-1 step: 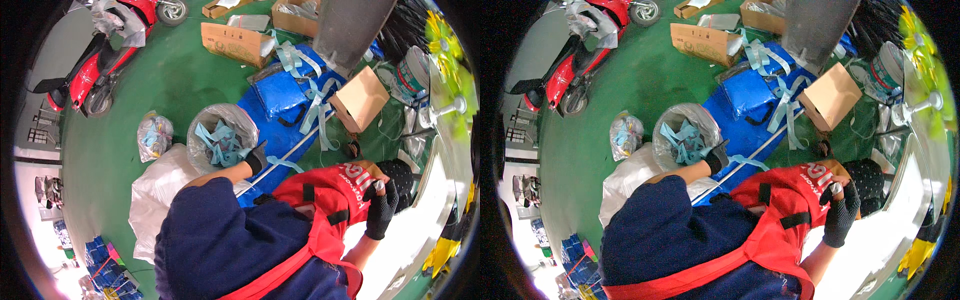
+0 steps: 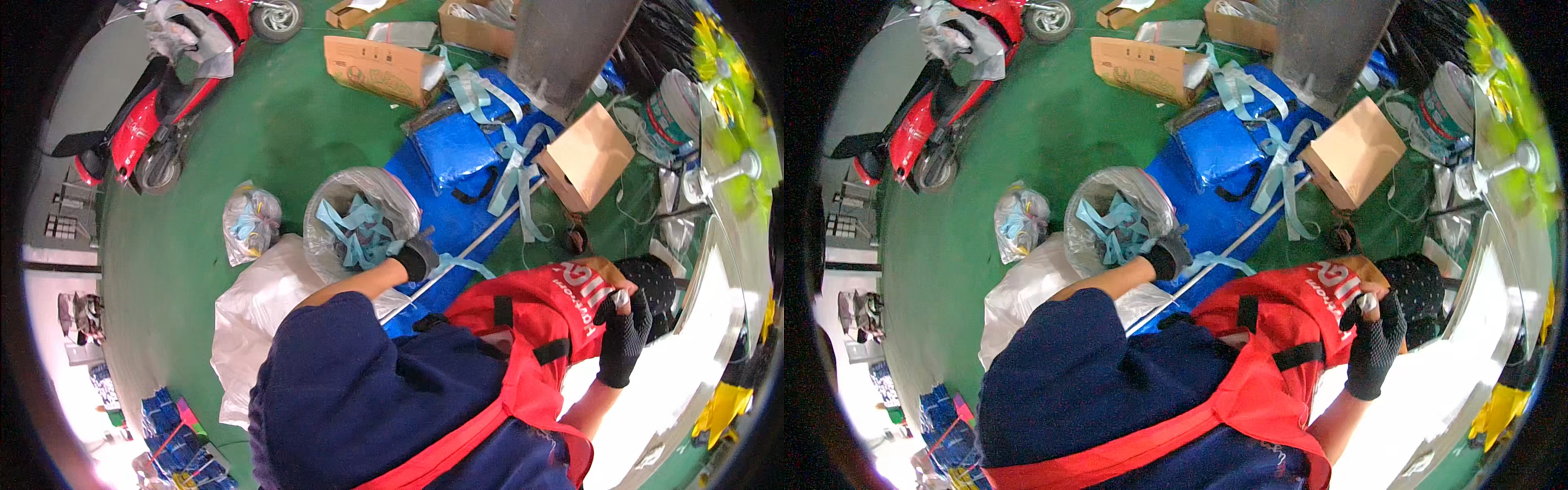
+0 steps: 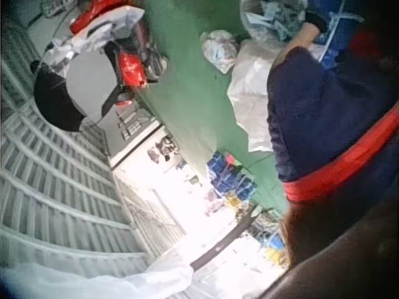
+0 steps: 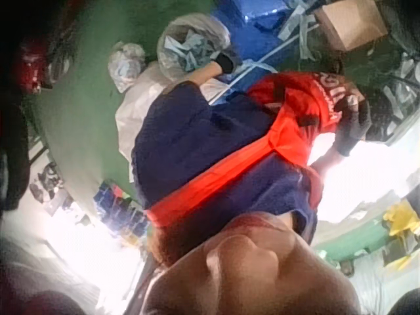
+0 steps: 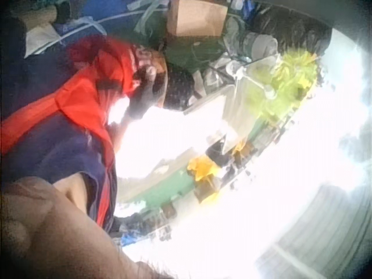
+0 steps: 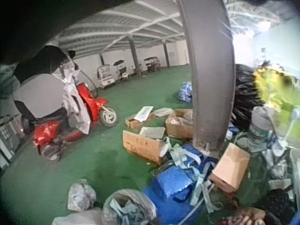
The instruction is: The person places small items into clear plastic bags, seals them, and stacks them on a table. They then wipe the table surface with a cloth and discard the cloth into a bin.
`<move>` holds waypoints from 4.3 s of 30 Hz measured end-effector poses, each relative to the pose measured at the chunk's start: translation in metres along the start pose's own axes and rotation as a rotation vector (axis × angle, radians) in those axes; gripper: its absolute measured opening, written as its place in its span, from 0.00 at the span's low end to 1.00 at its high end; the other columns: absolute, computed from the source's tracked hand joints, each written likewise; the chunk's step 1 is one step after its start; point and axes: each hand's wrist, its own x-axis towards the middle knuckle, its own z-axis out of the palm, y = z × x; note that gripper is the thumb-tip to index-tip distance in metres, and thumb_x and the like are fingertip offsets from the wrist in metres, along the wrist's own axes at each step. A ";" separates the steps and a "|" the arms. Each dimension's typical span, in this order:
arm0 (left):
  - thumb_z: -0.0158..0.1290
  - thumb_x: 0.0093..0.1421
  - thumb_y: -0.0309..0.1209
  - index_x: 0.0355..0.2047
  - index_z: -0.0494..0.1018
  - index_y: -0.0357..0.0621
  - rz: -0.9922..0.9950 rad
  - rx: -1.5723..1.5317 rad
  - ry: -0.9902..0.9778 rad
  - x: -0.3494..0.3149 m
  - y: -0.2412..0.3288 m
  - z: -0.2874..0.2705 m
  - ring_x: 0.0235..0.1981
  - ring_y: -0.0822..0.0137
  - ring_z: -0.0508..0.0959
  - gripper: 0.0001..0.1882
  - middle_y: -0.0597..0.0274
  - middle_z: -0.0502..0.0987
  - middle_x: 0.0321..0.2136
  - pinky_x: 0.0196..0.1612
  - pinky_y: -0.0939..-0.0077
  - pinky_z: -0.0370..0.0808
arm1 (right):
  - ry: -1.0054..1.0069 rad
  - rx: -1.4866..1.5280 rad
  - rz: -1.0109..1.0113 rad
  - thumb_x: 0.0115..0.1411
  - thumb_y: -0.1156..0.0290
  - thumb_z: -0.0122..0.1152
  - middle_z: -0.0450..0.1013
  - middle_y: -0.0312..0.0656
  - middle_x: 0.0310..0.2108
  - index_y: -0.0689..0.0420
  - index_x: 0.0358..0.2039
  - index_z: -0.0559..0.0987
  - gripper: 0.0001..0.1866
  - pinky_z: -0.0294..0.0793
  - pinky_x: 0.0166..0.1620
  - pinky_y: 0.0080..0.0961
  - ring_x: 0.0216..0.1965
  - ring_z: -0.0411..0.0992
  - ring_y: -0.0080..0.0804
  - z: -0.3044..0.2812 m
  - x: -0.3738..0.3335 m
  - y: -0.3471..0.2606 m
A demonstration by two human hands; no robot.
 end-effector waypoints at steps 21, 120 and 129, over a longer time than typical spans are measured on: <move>0.41 0.56 0.35 0.40 0.74 0.44 -1.045 -0.114 0.665 -0.149 -0.226 0.079 0.41 0.52 0.75 0.16 0.49 0.75 0.40 0.42 0.61 0.71 | 0.017 0.104 0.067 0.62 0.64 0.50 0.64 0.33 0.19 0.61 0.35 0.72 0.12 0.61 0.23 0.15 0.19 0.62 0.18 0.000 -0.008 0.001; 0.52 0.53 0.24 0.39 0.72 0.38 0.345 -0.532 1.037 -0.034 0.145 -0.152 0.30 0.54 0.78 0.11 0.50 0.77 0.31 0.32 0.66 0.75 | -0.015 -0.001 -0.038 0.64 0.63 0.43 0.71 0.44 0.35 0.61 0.54 0.63 0.21 0.69 0.40 0.21 0.35 0.70 0.28 0.073 -0.027 0.038; 0.55 0.49 0.27 0.35 0.73 0.39 0.407 -0.434 1.089 -0.038 0.142 -0.158 0.27 0.56 0.76 0.12 0.53 0.76 0.28 0.27 0.65 0.72 | -0.079 0.033 -0.018 0.66 0.63 0.39 0.72 0.43 0.33 0.62 0.52 0.65 0.19 0.69 0.41 0.21 0.35 0.71 0.28 0.072 -0.029 0.037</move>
